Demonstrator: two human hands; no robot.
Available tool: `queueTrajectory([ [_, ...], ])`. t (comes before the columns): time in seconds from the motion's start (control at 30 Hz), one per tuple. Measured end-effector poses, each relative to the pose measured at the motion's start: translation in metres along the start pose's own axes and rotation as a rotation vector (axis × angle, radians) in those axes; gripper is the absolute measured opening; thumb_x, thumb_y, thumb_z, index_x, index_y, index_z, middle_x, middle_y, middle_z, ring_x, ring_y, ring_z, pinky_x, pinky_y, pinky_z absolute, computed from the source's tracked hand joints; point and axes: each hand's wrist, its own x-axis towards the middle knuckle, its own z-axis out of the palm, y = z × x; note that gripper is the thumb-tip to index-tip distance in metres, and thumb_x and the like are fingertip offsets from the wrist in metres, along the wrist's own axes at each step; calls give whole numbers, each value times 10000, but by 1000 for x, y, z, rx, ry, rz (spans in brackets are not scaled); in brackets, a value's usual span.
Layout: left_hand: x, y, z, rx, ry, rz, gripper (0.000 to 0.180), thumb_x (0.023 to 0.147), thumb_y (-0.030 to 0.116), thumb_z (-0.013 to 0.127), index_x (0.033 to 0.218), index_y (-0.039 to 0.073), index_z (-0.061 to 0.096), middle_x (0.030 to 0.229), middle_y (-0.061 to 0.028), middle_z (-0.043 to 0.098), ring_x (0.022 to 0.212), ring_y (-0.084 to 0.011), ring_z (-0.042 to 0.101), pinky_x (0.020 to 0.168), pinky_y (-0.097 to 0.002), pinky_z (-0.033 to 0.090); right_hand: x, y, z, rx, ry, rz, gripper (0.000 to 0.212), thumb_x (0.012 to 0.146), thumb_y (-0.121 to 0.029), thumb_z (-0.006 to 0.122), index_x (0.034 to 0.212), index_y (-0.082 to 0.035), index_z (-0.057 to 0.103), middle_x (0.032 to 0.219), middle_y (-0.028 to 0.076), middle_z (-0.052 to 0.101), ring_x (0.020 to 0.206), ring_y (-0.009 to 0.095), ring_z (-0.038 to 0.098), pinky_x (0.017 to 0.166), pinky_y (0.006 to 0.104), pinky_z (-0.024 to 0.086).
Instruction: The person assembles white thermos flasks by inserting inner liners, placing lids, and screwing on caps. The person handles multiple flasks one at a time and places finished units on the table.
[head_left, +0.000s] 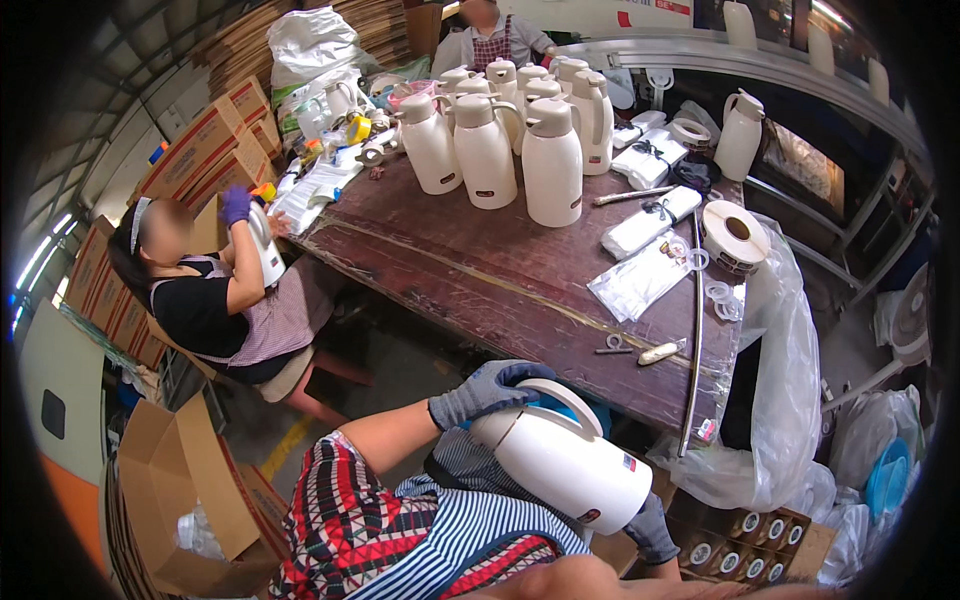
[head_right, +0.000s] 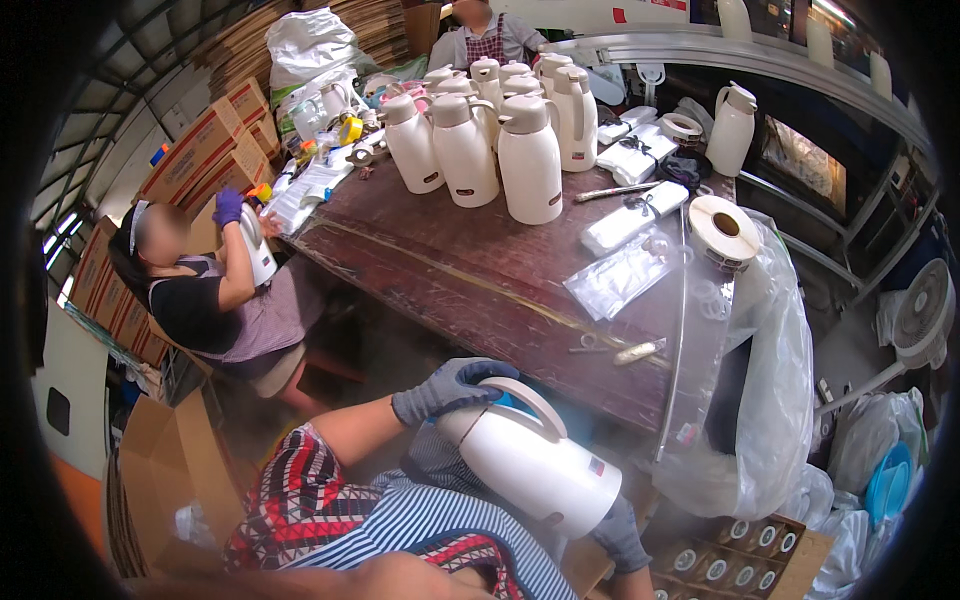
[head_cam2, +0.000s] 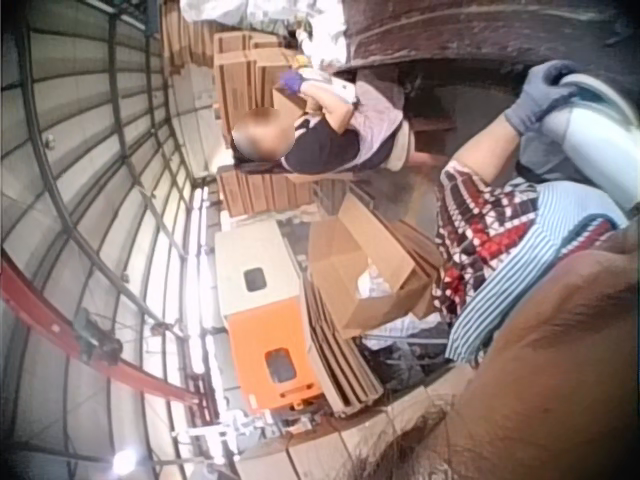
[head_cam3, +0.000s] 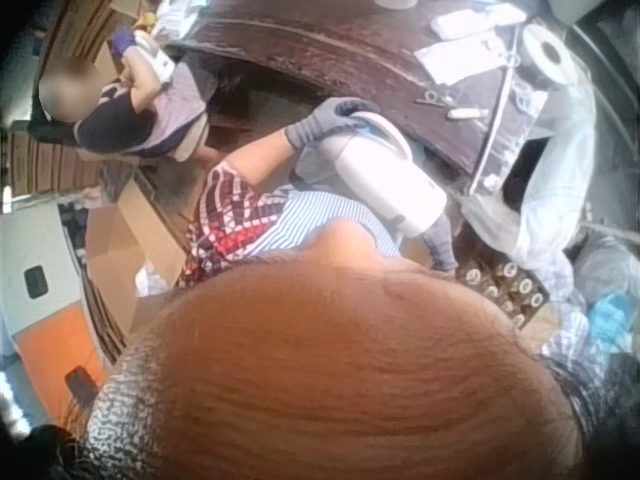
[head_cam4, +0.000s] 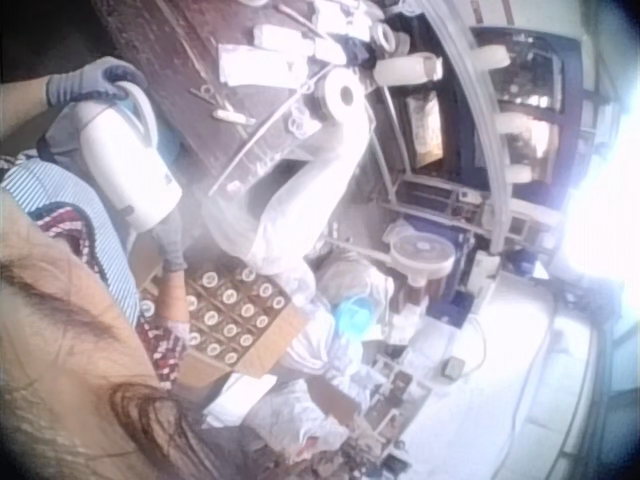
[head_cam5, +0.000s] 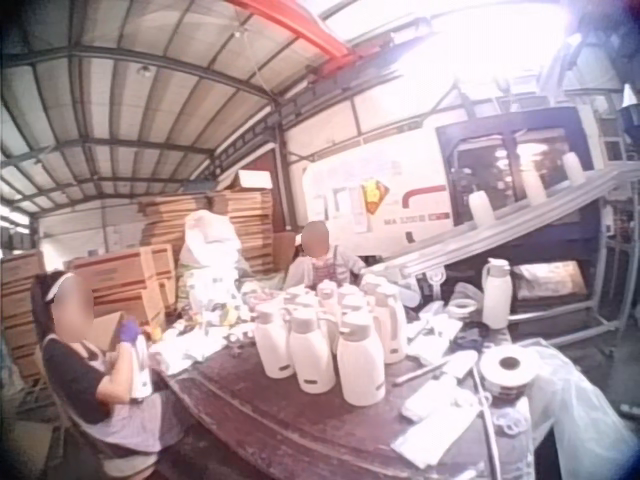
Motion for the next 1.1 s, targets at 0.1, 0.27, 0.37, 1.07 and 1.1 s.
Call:
queueTrajectory([
  [0.1,1,2,-5,1,-4,-20,527,912,208,795,1380,36,625,1310,-106,683,1214,-233,628,1113,-380,482,-7,-8,13,9,70,-103,755,783,-247,876,1424,-16,551,1433,148,588,1283,273,595,1053,391,503],
  [0.27,6,-12,-13,46,55,-40,513,905,197,796,1362,28,634,1278,-97,687,1197,-212,624,1077,-369,493,-7,-6,20,33,126,-247,824,771,-212,876,1468,-6,487,1495,136,520,1320,265,555,1104,422,471],
  [0.37,12,-10,-17,64,28,-20,471,908,176,784,1324,5,646,1247,-96,693,1148,-198,643,1042,-350,509,-8,-14,7,415,25,-96,730,839,-191,814,1468,-6,491,1476,130,534,1343,253,535,1125,407,448],
  [1.07,7,-29,-17,384,75,230,433,851,122,794,1256,17,684,1180,-99,687,1098,-206,657,1005,-338,518,-4,23,19,322,135,-32,839,805,-250,887,1497,-12,476,1424,116,593,1309,232,556,1127,391,439],
  [1.1,3,-35,-18,443,106,243,426,850,130,804,1246,24,689,1164,-98,698,1086,-202,663,1001,-336,522,-1,16,20,437,104,-94,843,793,-245,897,1489,-7,484,1412,119,602,1296,230,565,1114,392,452],
])
